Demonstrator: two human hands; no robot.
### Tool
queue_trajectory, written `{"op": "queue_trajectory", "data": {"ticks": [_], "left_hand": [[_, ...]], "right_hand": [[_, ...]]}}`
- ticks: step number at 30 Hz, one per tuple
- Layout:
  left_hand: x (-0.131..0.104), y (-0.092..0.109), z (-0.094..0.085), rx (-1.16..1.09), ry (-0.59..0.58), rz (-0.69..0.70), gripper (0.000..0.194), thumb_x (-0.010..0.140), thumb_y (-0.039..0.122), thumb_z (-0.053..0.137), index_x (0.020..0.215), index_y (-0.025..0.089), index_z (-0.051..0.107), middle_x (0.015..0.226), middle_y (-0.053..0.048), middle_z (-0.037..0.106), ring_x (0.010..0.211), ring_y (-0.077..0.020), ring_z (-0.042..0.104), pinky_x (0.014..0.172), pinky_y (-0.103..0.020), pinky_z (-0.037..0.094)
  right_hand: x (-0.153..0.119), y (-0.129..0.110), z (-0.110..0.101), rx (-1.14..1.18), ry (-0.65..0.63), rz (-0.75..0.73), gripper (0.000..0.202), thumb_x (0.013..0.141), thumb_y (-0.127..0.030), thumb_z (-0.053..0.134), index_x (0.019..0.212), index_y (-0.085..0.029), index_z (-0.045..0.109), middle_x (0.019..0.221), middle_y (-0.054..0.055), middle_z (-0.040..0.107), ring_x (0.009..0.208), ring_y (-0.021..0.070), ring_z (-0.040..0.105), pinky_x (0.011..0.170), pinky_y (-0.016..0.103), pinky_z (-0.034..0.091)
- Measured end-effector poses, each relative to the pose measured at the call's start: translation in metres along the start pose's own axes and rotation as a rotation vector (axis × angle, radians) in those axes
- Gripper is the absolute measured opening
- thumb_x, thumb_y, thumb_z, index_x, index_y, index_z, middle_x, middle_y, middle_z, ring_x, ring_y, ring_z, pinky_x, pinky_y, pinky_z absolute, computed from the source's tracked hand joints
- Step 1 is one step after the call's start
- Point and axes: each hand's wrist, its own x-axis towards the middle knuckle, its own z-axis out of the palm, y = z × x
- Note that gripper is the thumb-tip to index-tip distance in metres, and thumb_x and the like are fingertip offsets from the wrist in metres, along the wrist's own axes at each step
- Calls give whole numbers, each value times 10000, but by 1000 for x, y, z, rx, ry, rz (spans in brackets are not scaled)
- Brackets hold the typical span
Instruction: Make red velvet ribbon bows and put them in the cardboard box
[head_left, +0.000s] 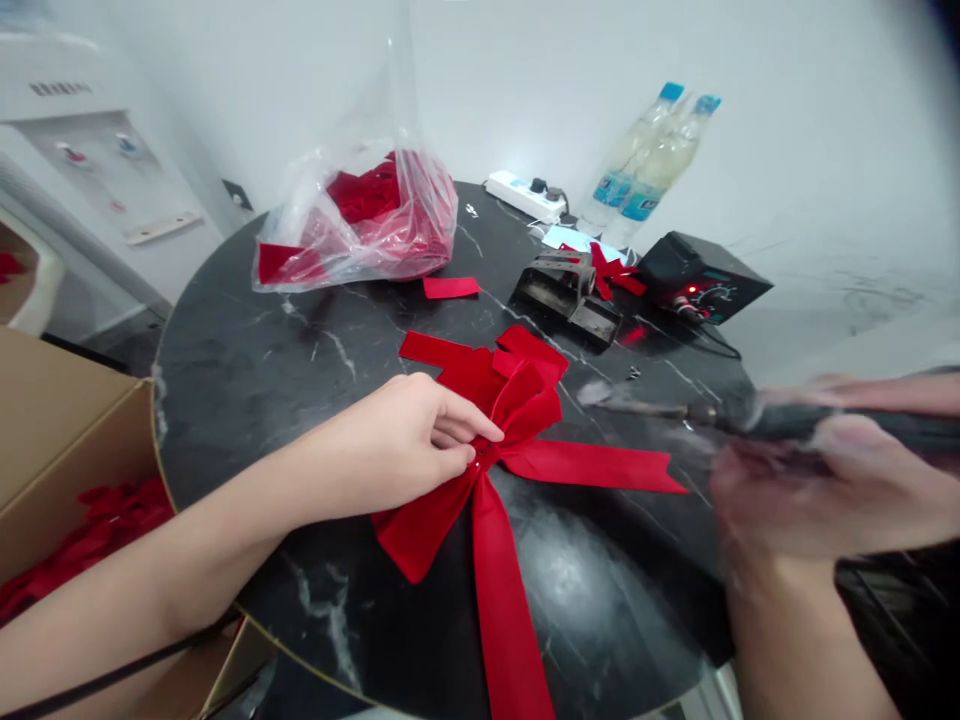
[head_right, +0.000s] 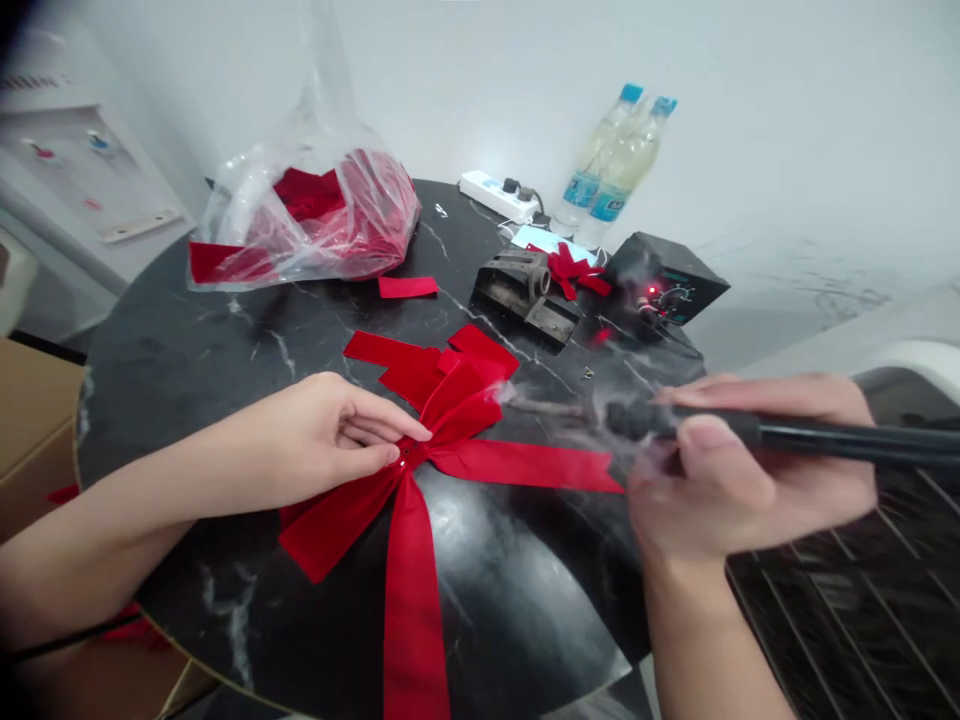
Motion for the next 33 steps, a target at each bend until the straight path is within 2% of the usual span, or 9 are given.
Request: {"op": "queue_trajectory", "data": {"ticks": [2,6,10,14,15,18,23,28,33], "left_hand": [[0,-1,-2,-28,-21,12,350,823,168,671,1144,204,806,1100,-27,823,1017,-200,775,847,-235,601],[-2,-3,-7,-90,-58,80,328,866,197,640,1157,139,781,1098,-72,820,1022,-221,769,904,-281,584],[-4,-3,-10,-95,-86,94,364,868,208,642,1196,119,772,1138,-101,809,1051,-252,759,926,-320,575],[-3,-3,-11,-111,-87,88,373,857,206,653,1203,131,772,1126,-94,813,1065,-244,757,935,-310,571],[-2,-3,-11,-117,-88,82,375,847,205,664,1199,137,775,1122,-90,815,1062,-240,759,931,-303,573],[0,-3,-12,-112,-97,68,375,820,201,691,1179,150,786,1113,-85,818,1041,-234,765,911,-291,580],[1,-4,-12,-129,-109,66,372,812,192,692,1168,143,789,1128,-100,813,1067,-244,762,960,-313,578],[-1,-7,-12,-123,-105,79,375,818,209,681,1170,146,794,1077,-112,819,1060,-269,765,945,-348,591],[-3,-9,-12,-134,-90,132,375,867,216,625,1193,123,784,1132,-126,805,1088,-260,750,1003,-363,576]], "right_hand": [[11,10,4,96,87,-36,60,537,-265,562,593,-263,584,553,-6,528,458,175,475,375,296,315],[35,29,0,299,2,244,181,555,-183,569,722,-252,562,503,-79,410,371,108,372,314,214,186],[58,58,-2,314,-62,397,225,645,-123,611,805,-249,517,508,-102,420,387,91,367,347,194,248],[71,87,7,254,-130,536,83,913,-172,622,874,-190,551,587,-59,542,457,107,515,384,189,361],[72,92,10,233,-134,555,123,972,-214,623,874,-172,562,627,-50,564,481,101,535,397,182,384],[73,105,22,174,-134,583,263,1036,-304,639,834,-146,583,669,-51,571,490,70,518,408,160,396],[70,118,45,119,-162,578,324,1042,-327,645,787,-135,588,652,-54,572,466,62,505,390,154,385],[62,127,71,132,-237,571,280,1028,-272,659,795,-134,589,658,-47,603,468,69,542,375,147,385],[49,128,91,182,-343,585,103,1004,-196,676,950,-126,624,719,-34,652,504,86,599,392,149,423]]}}
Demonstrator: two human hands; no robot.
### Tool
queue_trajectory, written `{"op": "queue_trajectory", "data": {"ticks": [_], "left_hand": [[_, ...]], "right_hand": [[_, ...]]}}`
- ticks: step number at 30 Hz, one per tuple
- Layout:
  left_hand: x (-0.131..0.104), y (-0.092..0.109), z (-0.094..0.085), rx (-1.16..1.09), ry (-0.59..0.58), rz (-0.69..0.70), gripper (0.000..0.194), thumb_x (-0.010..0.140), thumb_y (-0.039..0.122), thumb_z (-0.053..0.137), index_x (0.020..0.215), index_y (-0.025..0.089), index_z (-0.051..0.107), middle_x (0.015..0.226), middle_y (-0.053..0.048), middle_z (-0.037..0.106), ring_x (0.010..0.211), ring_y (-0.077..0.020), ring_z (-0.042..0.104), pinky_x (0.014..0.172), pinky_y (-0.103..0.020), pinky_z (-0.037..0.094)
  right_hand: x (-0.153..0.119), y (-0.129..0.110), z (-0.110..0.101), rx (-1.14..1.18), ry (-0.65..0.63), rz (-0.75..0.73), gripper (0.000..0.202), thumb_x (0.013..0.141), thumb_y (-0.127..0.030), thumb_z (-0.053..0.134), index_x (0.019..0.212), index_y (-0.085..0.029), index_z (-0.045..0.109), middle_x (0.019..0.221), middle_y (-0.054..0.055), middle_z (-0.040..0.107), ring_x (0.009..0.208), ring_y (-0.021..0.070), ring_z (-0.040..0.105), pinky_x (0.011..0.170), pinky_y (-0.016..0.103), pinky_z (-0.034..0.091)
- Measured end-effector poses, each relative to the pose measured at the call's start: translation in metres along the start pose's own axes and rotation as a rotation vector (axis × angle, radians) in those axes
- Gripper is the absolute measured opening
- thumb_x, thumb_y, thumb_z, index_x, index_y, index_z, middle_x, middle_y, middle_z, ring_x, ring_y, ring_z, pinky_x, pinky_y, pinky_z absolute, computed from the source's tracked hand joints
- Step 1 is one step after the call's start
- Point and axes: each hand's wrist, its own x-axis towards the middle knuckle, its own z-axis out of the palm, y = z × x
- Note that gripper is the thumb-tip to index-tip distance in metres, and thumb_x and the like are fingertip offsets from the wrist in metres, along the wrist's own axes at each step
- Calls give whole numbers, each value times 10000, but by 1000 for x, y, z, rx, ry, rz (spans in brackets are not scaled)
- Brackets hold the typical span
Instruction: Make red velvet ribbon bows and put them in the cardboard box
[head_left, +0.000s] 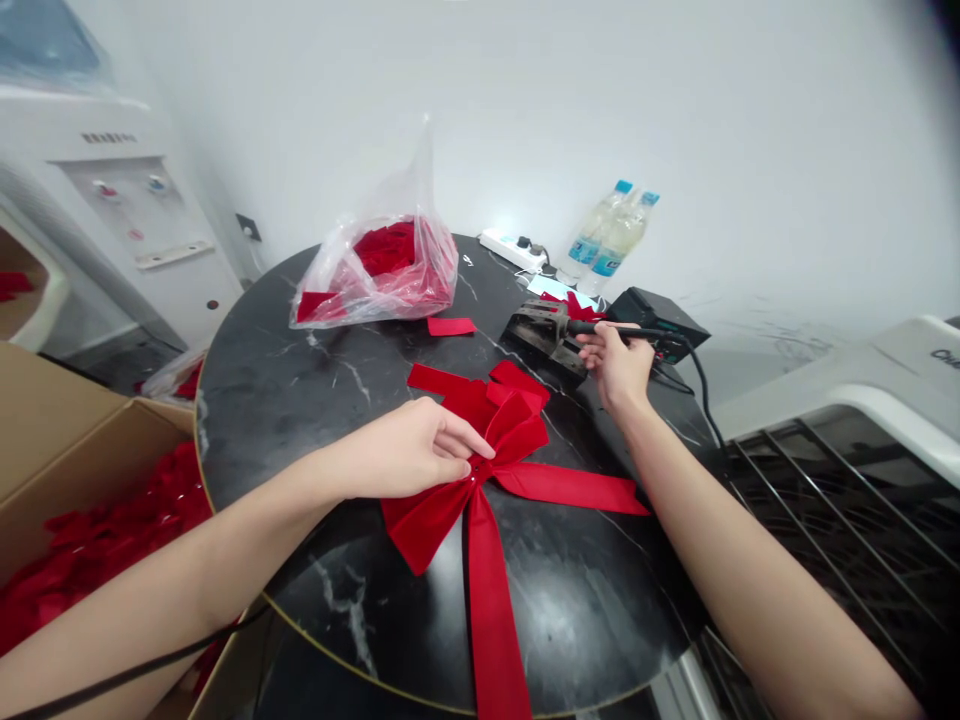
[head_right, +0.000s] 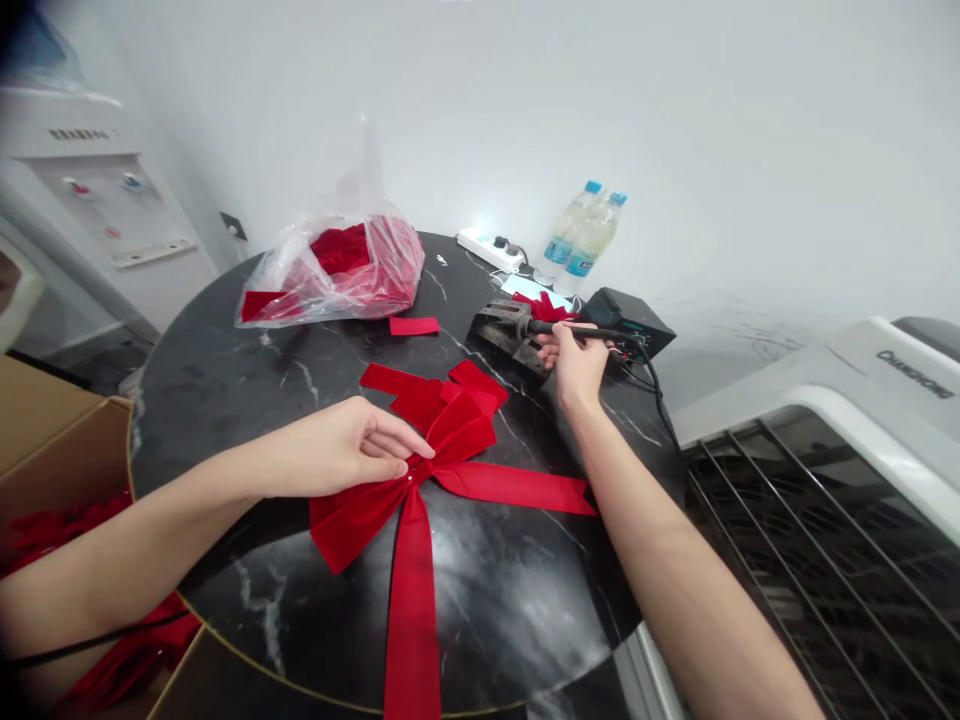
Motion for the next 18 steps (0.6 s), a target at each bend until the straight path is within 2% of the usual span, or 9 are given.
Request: {"op": "queue_trajectory", "data": {"ticks": [4,11,15,18], "left_hand": [[0,0,0,1,0,3,370,863,210,634,1188,122,786,1133,-118,807,1107,-257,744,1019,-353,573],[-1,4,0,11,-3,-7,375,857,207,637,1184,99,785,1129,-132,806,1100,-258,747,1014,-349,577],[-1,4,0,7,-9,2,380,871,207,616,1196,98,779,1140,-130,802,1101,-253,746,1025,-350,570],[1,0,0,-10,-26,18,361,857,193,631,1176,118,781,1139,-113,803,1095,-243,749,1011,-332,571]], "right_hand": [[-2,3,7,6,-49,22,85,1007,-179,668,962,-121,625,726,-32,654,492,80,591,389,146,418],[-4,2,5,12,-130,40,55,979,-128,701,1018,-115,664,697,-59,598,483,56,525,394,127,392],[-8,-8,6,12,-182,132,14,991,-114,676,979,-108,672,783,-24,647,587,74,599,467,139,476],[-15,-17,3,-26,-231,215,78,995,-133,667,922,-106,672,904,26,712,697,102,672,548,174,557]]}}
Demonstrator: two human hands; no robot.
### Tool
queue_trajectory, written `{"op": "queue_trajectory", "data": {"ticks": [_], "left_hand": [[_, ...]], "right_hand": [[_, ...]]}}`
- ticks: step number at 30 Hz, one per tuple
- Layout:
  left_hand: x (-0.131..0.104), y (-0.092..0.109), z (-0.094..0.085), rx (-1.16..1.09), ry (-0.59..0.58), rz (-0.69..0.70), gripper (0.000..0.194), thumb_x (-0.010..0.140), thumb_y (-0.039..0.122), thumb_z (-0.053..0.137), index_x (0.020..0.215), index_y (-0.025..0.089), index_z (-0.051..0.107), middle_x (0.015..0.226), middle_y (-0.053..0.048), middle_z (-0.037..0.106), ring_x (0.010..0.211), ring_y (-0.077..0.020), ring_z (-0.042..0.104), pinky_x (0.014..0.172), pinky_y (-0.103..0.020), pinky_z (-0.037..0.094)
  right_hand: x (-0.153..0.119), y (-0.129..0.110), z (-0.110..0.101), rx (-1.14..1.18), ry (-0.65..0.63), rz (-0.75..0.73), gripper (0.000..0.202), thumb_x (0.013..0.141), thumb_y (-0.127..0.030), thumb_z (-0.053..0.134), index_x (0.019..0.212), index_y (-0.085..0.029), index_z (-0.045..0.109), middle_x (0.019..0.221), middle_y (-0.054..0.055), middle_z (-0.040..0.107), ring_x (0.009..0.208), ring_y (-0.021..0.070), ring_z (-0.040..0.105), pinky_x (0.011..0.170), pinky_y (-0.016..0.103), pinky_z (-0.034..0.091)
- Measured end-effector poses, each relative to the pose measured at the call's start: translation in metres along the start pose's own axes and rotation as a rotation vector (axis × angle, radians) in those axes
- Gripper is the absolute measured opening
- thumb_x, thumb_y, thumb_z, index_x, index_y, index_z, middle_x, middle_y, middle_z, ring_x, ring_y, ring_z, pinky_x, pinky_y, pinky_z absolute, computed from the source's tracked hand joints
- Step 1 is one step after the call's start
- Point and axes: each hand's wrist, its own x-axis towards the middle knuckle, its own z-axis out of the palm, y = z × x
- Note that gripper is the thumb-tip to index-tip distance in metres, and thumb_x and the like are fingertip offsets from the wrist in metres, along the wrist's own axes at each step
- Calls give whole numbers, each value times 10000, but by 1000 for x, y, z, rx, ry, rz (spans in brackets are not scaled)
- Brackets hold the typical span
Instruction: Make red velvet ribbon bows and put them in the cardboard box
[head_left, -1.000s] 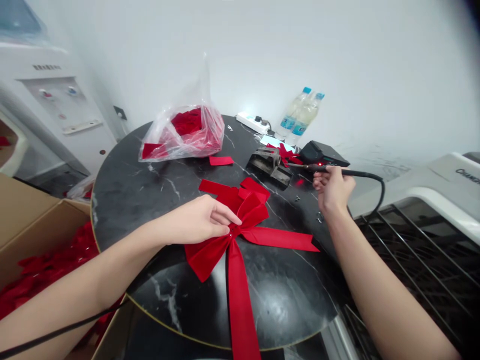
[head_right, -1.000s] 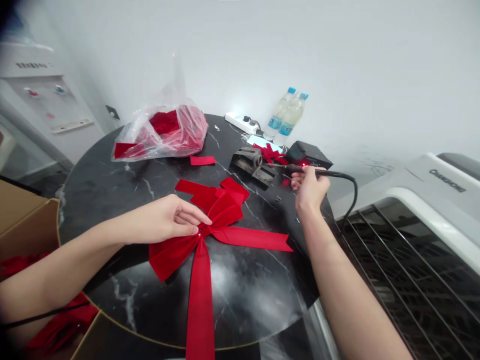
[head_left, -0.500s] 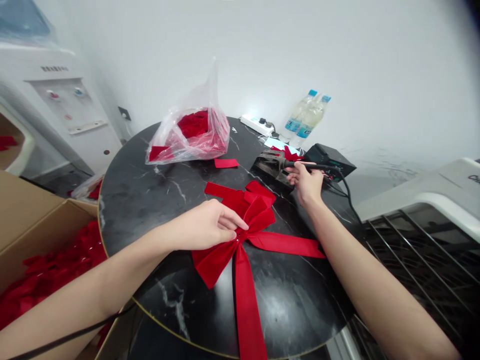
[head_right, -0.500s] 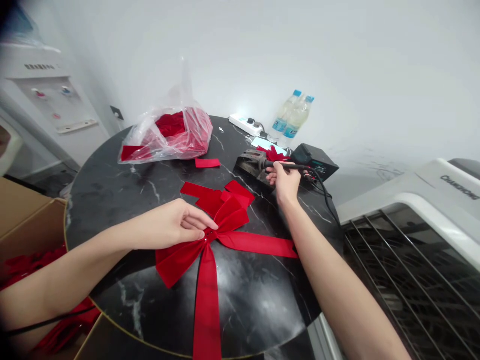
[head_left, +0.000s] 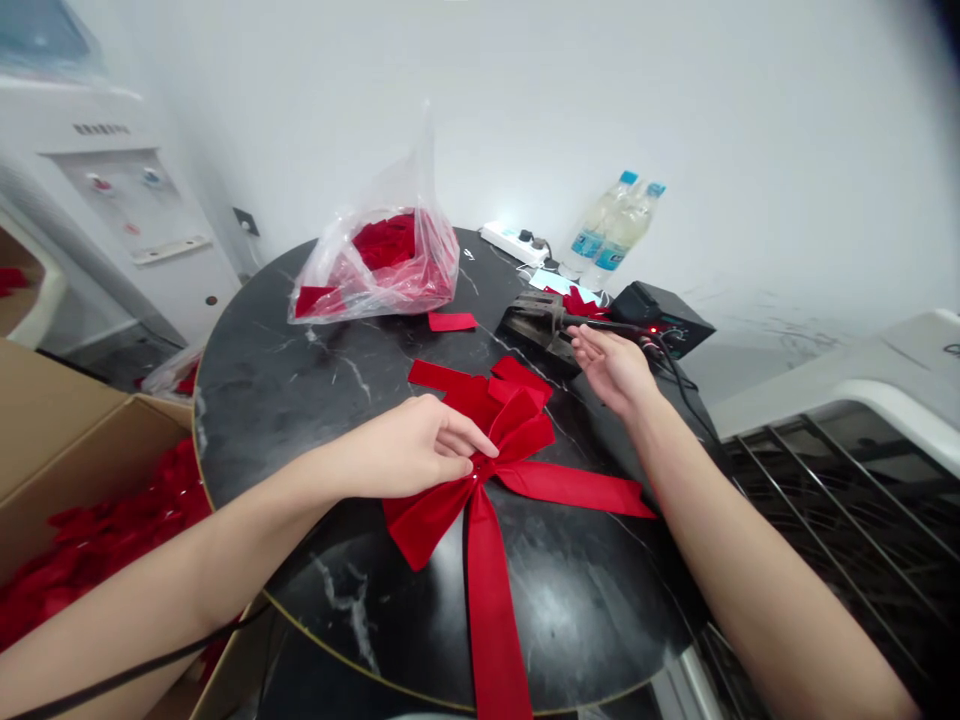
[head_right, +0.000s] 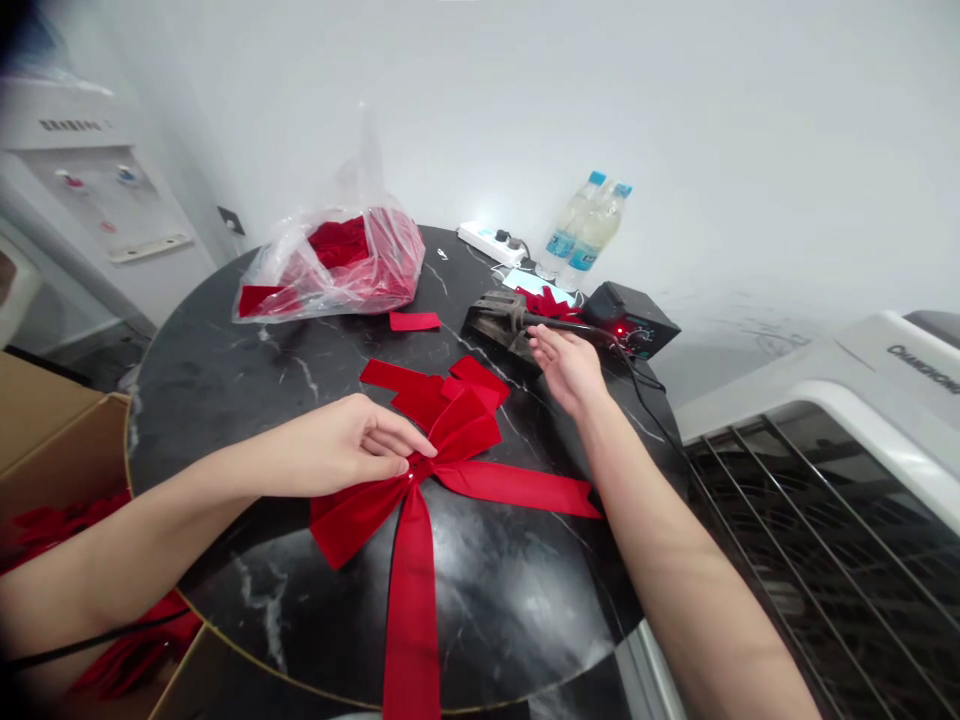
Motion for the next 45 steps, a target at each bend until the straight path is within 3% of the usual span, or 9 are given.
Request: {"op": "queue_trajectory", "data": {"ticks": [5,8,13,15,20,23,33,39,45], "left_hand": [[2,-3,-1,-22,-19,-4,276,835,191,660,1101,179,734,1010,-68,806,1014,-236,758,849,-291,564],[0,-1,-1,-78,-16,-61,238,826,174,672,1057,203,628,932,-41,774,878,-201,743,668,-236,487],[-2,1,-1,-167,-36,-108,274,815,115,683,1020,203,523,892,-19,730,762,-131,674,631,-209,431],[-2,2,-1,-186,-42,-119,268,835,130,683,1033,203,518,891,-15,729,721,-111,644,610,-199,417],[-2,5,-1,-275,-41,-133,258,873,177,693,1062,203,520,960,-38,759,704,-105,629,608,-198,428],[-1,4,-1,-307,-51,-126,262,889,197,702,1081,205,524,947,-41,768,679,-98,622,588,-182,419],[0,1,-3,-429,-43,-86,241,910,175,726,1079,200,556,1025,-91,795,757,-121,720,617,-157,507],[0,4,-2,-573,86,-75,325,843,133,790,1102,188,602,1027,-91,786,814,-177,770,710,-239,608],[1,2,1,-570,124,-26,369,814,102,810,1130,179,634,1038,-101,792,820,-166,780,726,-215,620]], "right_hand": [[-34,-8,-14,-194,-31,22,92,924,-190,719,913,-101,740,808,97,745,588,136,666,488,201,558],[-69,-14,-19,-337,-37,-94,136,883,-249,757,954,-135,775,744,76,728,538,141,637,436,197,513],[-136,-27,-12,-485,-77,-264,161,939,-358,709,1017,-236,778,710,12,691,549,140,620,483,224,501],[-155,-32,-6,-553,-186,-339,152,975,-362,671,1049,-266,764,702,-7,681,554,145,619,526,252,515],[-172,-38,11,-717,-719,-408,345,1025,-289,615,1363,-353,630,818,-42,697,642,135,614,628,262,505],[-170,-32,20,-744,-806,-413,389,1025,-308,623,1410,-354,589,843,-36,689,676,154,619,680,287,505],[-175,-22,20,-768,-703,-631,337,1045,-218,585,1380,-258,595,870,-19,675,674,123,592,676,260,456],[-203,-36,27,-729,-451,-377,125,1013,-325,644,1068,-229,700,781,-11,712,613,138,636,584,247,494],[-218,-37,44,-632,-343,-368,140,991,-233,613,952,-191,740,747,-2,728,567,145,631,556,255,496]]}}
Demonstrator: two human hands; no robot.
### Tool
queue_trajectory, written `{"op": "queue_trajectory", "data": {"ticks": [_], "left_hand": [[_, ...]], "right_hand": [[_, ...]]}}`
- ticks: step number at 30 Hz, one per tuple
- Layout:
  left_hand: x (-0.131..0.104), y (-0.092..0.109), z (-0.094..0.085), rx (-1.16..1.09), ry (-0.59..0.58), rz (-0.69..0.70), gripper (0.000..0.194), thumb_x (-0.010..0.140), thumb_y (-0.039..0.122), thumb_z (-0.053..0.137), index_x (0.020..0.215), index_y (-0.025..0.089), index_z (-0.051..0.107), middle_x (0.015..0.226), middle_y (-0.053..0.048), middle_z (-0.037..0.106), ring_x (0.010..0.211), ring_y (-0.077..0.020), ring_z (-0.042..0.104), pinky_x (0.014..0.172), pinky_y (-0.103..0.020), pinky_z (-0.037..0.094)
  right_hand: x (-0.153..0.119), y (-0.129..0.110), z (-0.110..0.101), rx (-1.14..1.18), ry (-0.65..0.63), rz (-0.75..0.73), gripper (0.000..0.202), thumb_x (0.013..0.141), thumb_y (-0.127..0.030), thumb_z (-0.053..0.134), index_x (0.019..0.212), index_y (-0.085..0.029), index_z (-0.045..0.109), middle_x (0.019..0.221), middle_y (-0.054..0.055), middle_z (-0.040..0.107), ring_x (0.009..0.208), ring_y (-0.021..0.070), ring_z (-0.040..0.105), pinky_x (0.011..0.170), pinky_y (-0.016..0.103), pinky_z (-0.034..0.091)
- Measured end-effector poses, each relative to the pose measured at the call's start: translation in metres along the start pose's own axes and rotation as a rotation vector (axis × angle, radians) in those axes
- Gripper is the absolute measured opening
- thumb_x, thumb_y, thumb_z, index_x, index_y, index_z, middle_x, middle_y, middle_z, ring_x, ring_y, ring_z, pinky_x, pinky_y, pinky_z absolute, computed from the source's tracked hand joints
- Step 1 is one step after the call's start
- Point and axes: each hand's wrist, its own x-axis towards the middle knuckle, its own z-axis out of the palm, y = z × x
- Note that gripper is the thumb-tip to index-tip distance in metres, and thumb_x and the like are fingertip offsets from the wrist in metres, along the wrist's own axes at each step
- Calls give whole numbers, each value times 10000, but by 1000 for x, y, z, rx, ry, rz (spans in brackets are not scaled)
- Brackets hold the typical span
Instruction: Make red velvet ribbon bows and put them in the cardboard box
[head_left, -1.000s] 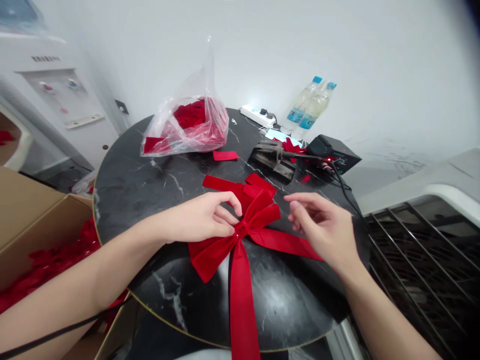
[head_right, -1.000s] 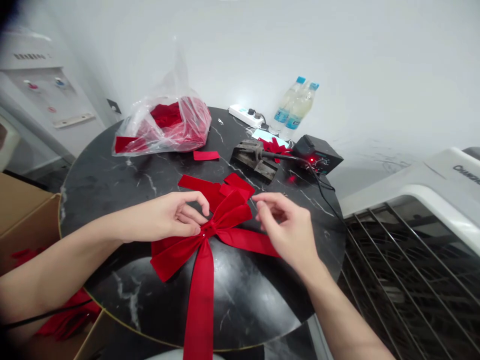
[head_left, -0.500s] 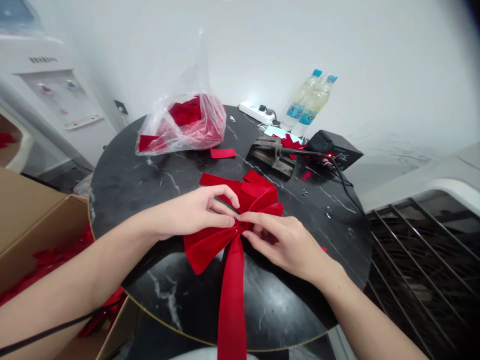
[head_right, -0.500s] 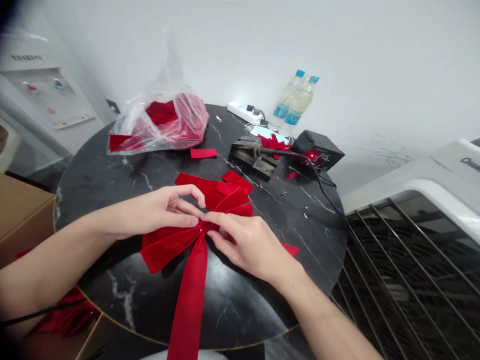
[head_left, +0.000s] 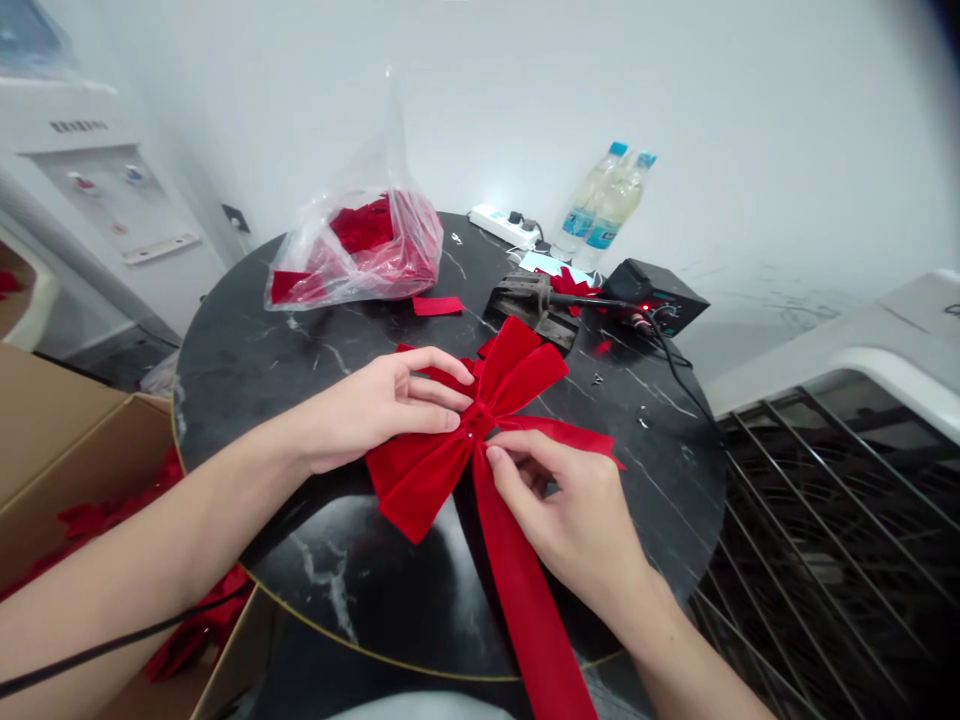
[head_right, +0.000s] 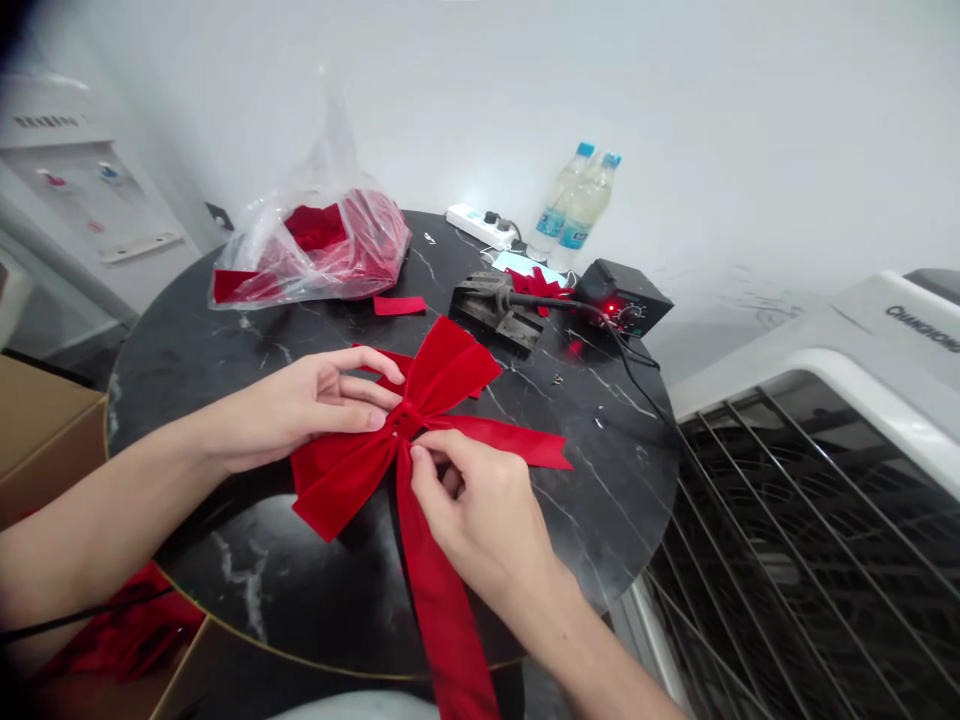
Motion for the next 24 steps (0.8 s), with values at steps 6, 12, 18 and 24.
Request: {"op": "queue_trajectory", "data": {"ticks": [6,12,18,24], "left_hand": [[-2,3,-4,-31,-26,29,341,833,127,806,1131,184,649,1006,-96,808,772,-159,779,676,-205,625],[-5,5,-8,-52,-76,27,333,835,134,809,1138,183,680,1039,-114,819,804,-172,793,709,-218,630],[-3,7,-13,72,-20,38,376,816,234,849,1170,143,759,1029,-129,824,846,-168,791,745,-212,610],[-25,26,-31,101,103,93,363,808,170,850,1156,113,763,1040,-159,820,833,-157,786,747,-223,616]], "right_hand": [[-1,11,-12,-297,282,-163,80,965,-302,691,979,-226,707,883,27,659,760,179,641,714,291,540],[4,28,-35,-386,163,-87,287,974,-429,668,1224,-290,656,1220,55,699,1161,310,616,1049,512,425],[0,31,-67,-15,-232,268,246,959,-504,694,1042,-281,756,1020,-16,766,845,182,676,738,275,500],[-14,52,-92,24,-291,369,433,907,-618,712,1065,-217,751,825,26,735,709,187,647,622,268,481]]}}
